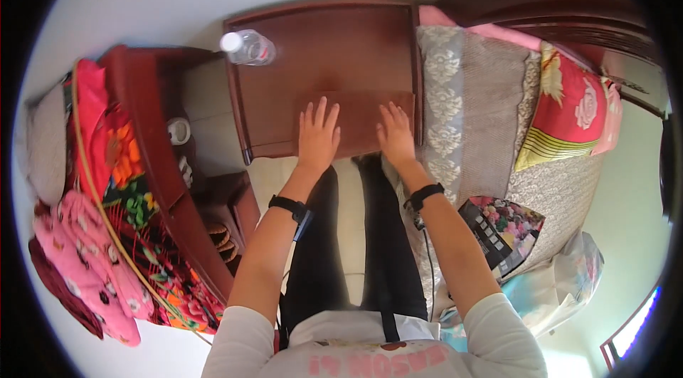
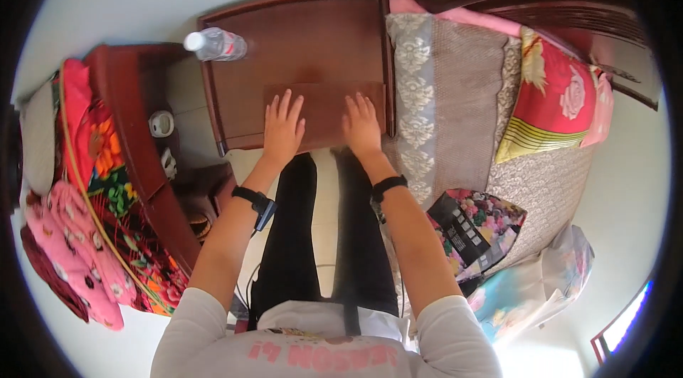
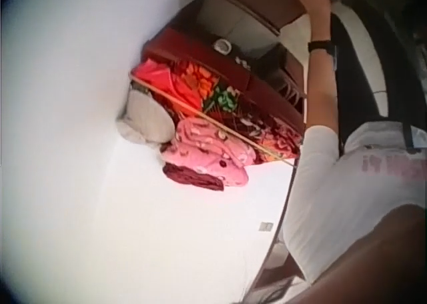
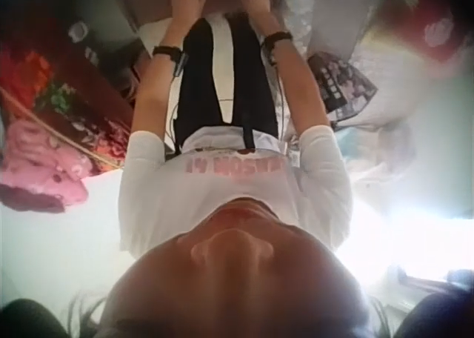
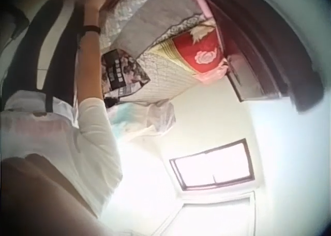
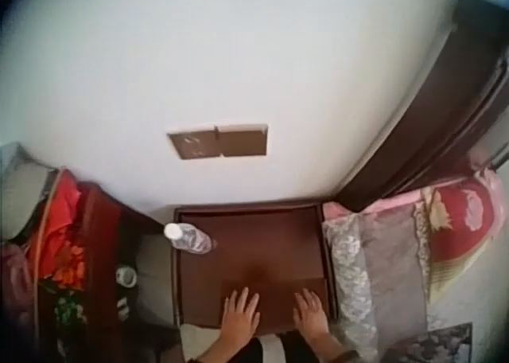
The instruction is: The person cleans bedroom furniture by wiping down a bedside table, a bed headboard, and a wooden door with a cloth.
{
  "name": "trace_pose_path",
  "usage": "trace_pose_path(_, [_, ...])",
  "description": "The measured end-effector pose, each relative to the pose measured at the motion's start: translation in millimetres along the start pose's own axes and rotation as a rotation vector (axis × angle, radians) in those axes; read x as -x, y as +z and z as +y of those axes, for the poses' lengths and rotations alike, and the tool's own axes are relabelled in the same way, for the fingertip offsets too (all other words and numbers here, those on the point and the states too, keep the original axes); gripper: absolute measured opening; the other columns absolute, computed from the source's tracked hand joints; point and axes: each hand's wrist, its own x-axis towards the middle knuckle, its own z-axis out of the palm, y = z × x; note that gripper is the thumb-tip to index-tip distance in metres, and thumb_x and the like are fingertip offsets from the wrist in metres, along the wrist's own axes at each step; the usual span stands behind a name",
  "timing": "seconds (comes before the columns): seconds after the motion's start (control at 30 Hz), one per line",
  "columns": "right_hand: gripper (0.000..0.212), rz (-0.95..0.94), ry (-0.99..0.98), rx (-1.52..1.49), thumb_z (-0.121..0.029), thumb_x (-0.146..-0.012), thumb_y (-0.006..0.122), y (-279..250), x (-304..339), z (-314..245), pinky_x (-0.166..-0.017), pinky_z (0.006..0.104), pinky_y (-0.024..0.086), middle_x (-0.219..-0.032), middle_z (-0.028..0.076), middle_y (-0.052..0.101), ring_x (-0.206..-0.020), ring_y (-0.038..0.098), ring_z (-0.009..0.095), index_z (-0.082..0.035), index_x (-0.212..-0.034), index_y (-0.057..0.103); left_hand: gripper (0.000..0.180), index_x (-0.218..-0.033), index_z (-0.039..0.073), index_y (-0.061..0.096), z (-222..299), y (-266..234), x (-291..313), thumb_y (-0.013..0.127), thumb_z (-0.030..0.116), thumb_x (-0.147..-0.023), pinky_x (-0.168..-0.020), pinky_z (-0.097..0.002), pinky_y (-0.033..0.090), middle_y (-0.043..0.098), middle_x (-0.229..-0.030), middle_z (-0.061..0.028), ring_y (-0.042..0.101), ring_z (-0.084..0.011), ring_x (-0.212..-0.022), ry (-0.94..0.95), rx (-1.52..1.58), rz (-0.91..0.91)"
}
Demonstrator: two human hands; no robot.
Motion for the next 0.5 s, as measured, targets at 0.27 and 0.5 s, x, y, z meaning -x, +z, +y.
trace_pose_path(0.27, [0.063,-0.019,-0.006,0.433,-0.033,-0.077,0.056,68.5,-32.5,43.2,-0.101,0.0552,0.02,-0.143,0.012,0.019,-0.13,0.016,0.038,-0.018,-0.134,0.034,0.06,-0.135,0.02,0.033,-31.2,84.0,-18.1,0.054,0.03,-0.08,-0.101,-0.0586,0.016,0.02,-0.143,-0.0121,0.015,-0.0437,-0.129,-0.068,-0.141,-0.187])
trace_pose_path(0.5, [0.059,0.049,-0.268,0.552,-0.034,-0.079,0.05,38.0,-145.2,47.2,-0.102,0.0527,0.019,-0.143,0.01,0.022,-0.13,0.019,0.036,-0.021,-0.135,0.034,0.06,-0.133,0.019,0.036,-47.7,71.3,-124.4,0.055,0.03,-0.077,-0.101,-0.0568,0.019,0.024,-0.143,-0.0083,0.02,-0.0387,-0.129,0.0,-0.085,0.069])
